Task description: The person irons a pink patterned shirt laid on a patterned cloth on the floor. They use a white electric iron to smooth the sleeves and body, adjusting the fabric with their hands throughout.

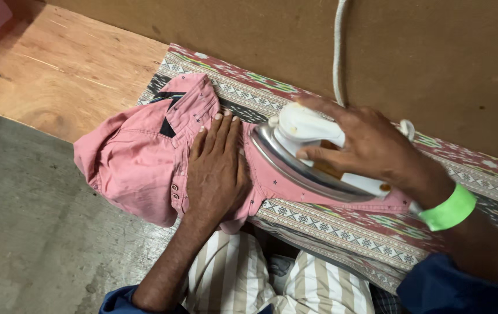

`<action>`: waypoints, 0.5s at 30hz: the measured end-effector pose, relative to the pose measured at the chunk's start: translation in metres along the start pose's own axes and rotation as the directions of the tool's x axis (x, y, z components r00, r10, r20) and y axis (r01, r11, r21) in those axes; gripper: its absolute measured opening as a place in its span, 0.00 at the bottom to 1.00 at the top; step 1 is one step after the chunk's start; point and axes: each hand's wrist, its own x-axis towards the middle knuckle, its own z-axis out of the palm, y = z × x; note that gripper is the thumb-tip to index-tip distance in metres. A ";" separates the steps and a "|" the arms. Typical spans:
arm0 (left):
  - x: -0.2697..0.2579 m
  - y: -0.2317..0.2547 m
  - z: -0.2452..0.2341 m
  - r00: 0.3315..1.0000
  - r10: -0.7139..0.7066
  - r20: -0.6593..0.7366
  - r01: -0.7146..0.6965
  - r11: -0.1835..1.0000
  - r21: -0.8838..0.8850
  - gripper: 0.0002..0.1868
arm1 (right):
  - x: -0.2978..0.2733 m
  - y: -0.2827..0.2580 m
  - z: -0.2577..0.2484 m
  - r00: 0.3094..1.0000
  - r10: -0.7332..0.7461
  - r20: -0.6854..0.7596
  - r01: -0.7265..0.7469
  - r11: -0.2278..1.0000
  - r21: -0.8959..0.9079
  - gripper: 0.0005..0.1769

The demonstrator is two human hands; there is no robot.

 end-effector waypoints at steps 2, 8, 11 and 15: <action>0.001 0.001 0.000 1.000 0.013 -0.012 -0.013 1.000 0.003 0.31 | 0.001 0.001 -0.007 0.998 -0.046 0.036 0.048 0.997 -0.062 0.44; 0.000 -0.001 0.002 1.000 -0.002 0.001 0.002 0.999 -0.047 0.32 | -0.005 0.004 -0.010 0.987 -0.158 -0.030 0.141 0.942 -0.304 0.40; -0.002 -0.002 0.003 0.999 0.041 0.000 -0.041 0.999 0.007 0.32 | -0.009 -0.002 0.003 0.944 -0.301 -0.134 0.251 0.920 -0.302 0.38; 0.001 -0.002 0.002 0.999 0.045 0.015 -0.045 0.999 -0.001 0.31 | -0.001 -0.002 -0.004 0.984 -0.168 0.052 0.173 0.977 -0.127 0.41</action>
